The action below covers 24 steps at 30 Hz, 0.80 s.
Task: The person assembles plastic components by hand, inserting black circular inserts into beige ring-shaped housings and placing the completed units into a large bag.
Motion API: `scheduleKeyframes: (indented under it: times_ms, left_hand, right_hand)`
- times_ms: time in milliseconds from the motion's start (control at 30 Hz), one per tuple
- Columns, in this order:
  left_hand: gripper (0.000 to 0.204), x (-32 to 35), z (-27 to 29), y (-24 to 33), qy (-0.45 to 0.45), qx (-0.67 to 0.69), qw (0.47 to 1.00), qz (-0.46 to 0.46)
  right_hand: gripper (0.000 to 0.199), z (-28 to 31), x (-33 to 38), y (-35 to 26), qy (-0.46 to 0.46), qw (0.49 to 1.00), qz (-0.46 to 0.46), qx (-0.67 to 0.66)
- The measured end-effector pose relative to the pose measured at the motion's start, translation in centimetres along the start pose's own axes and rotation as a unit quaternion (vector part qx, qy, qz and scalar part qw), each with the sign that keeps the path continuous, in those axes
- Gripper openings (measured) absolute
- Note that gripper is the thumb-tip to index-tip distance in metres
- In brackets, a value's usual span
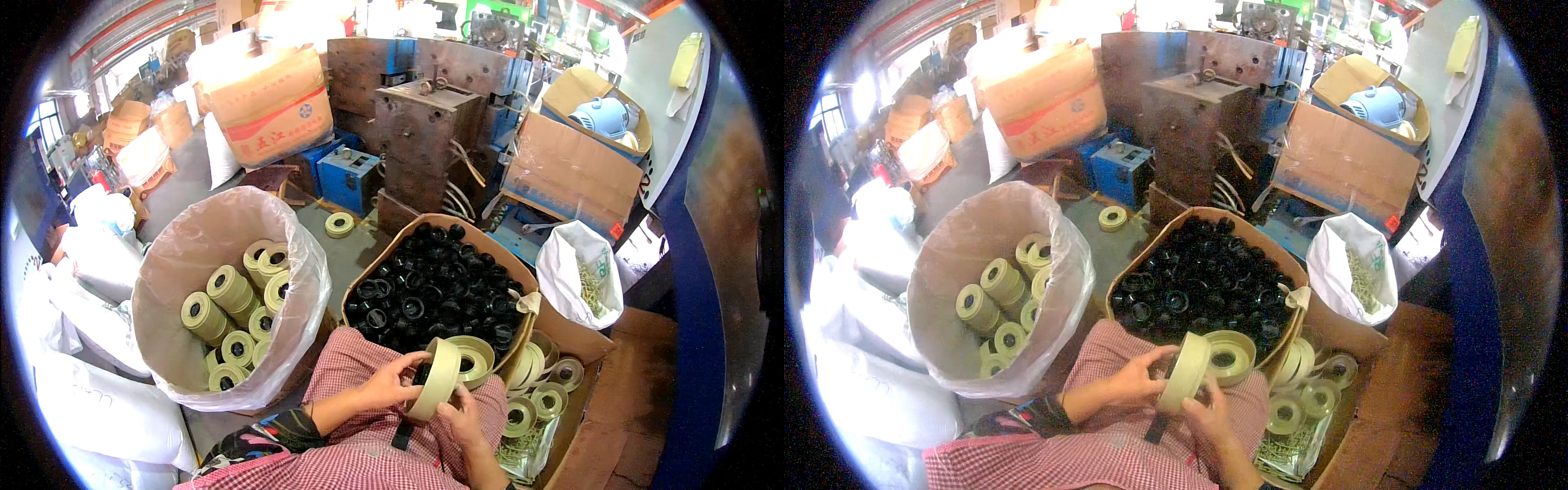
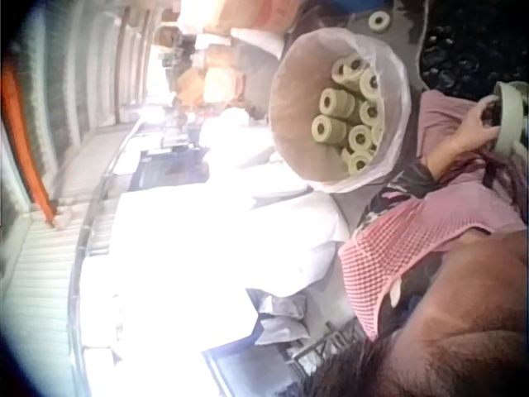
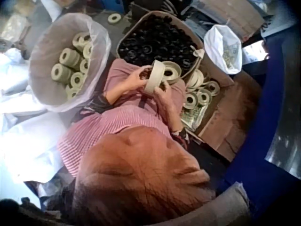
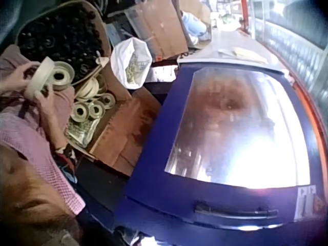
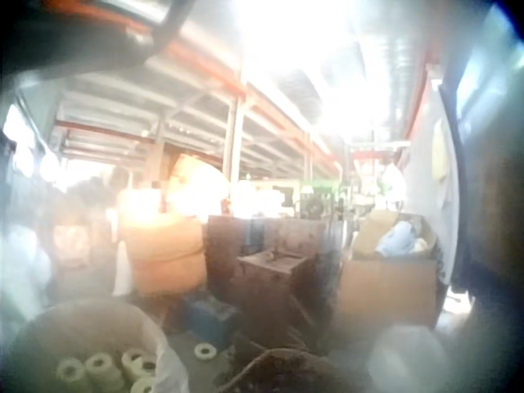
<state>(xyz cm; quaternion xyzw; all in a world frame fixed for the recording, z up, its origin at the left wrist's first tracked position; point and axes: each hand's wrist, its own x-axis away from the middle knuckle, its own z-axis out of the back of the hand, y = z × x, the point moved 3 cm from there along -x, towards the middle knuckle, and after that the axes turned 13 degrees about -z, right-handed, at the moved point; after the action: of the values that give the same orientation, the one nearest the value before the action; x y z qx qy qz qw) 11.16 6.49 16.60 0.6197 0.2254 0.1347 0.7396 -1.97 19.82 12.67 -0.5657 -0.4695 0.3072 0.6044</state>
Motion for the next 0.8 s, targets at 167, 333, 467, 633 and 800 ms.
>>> scheduleKeyframes:
  times_ms: [167,333,467,633,800]
  left_hand:
    - [0.060,1.8,-0.4,-3.0,0.048,0.171,0.984,0.034]
    - [0.059,2.3,0.1,-6.1,0.044,0.248,0.967,0.049]
    - [0.053,2.3,-0.6,-2.9,-0.034,0.467,0.869,0.158]
    - [0.049,3.4,-0.9,-3.6,-0.055,0.465,0.862,0.194]
    - [0.046,3.1,0.7,-3.6,-0.057,0.448,0.868,0.205]
  right_hand:
    - [0.057,-1.8,1.0,-2.0,-0.061,0.998,0.025,0.022]
    - [0.058,-2.2,1.0,-4.6,-0.022,0.955,0.198,0.219]
    - [0.053,-2.6,1.6,-6.8,-0.047,0.899,0.301,0.315]
    - [0.057,-3.3,1.8,-8.1,-0.097,0.876,0.325,0.344]
    - [0.067,-3.9,1.6,-8.8,-0.113,0.873,0.312,0.356]
